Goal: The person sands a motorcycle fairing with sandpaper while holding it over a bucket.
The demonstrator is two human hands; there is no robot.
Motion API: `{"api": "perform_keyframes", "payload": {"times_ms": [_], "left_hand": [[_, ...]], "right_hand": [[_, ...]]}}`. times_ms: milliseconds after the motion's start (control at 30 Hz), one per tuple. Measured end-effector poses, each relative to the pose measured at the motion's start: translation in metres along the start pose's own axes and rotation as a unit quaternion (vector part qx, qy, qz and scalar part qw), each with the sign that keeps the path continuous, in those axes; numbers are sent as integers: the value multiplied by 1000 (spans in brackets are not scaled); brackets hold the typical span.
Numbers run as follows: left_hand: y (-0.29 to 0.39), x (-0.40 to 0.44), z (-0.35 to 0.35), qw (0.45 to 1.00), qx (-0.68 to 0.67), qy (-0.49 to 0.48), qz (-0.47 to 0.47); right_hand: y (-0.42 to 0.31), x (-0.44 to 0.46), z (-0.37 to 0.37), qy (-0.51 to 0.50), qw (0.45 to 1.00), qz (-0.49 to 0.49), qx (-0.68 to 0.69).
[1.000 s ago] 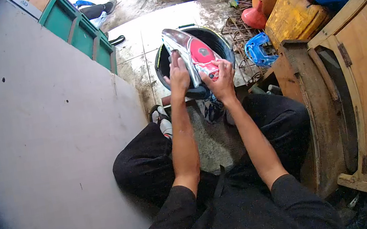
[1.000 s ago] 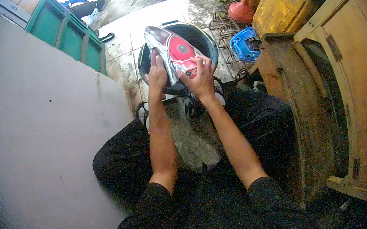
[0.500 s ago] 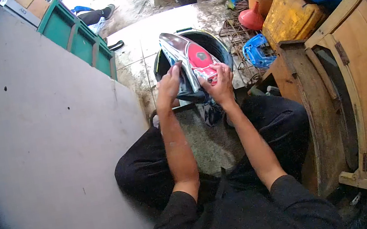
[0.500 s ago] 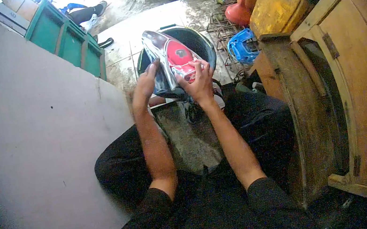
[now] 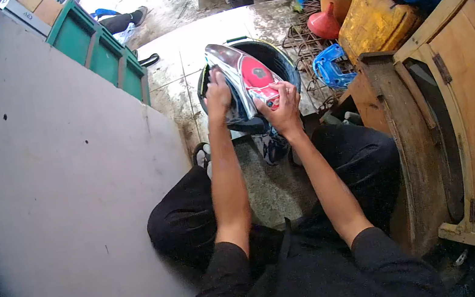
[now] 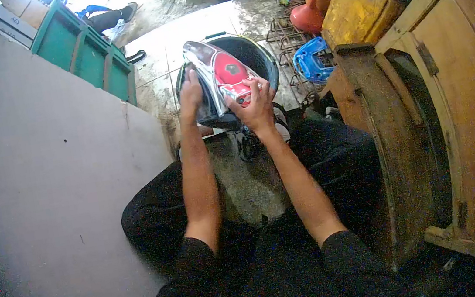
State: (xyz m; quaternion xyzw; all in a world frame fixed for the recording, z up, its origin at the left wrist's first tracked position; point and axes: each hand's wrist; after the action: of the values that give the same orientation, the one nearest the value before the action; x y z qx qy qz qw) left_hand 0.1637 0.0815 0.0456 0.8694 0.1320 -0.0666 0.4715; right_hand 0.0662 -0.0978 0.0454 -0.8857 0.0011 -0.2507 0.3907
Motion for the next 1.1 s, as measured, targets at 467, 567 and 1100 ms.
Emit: {"api": "perform_keyframes", "payload": {"times_ms": [467,567,1100], "left_hand": [[12,-91,-2,994,45,76,67],[13,-60,1,993,33,89,71],[-10,-129,26,986,-66,118,94]], "right_hand": [[-1,-3,-1,-9,1000,14,-1],[-2,-1,0,-8,1000,19,1],[-3,-3,2,30,999,4,-9]]}}
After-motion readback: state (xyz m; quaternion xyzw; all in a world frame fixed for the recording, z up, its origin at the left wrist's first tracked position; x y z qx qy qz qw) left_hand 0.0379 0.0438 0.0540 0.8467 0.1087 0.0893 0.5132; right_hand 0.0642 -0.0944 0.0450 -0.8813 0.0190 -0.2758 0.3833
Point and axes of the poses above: each hand's wrist, its own x-axis towards the middle knuckle, its own z-axis out of the palm, y = z × x, and after that the axes turned 1 degree about -y, right-handed
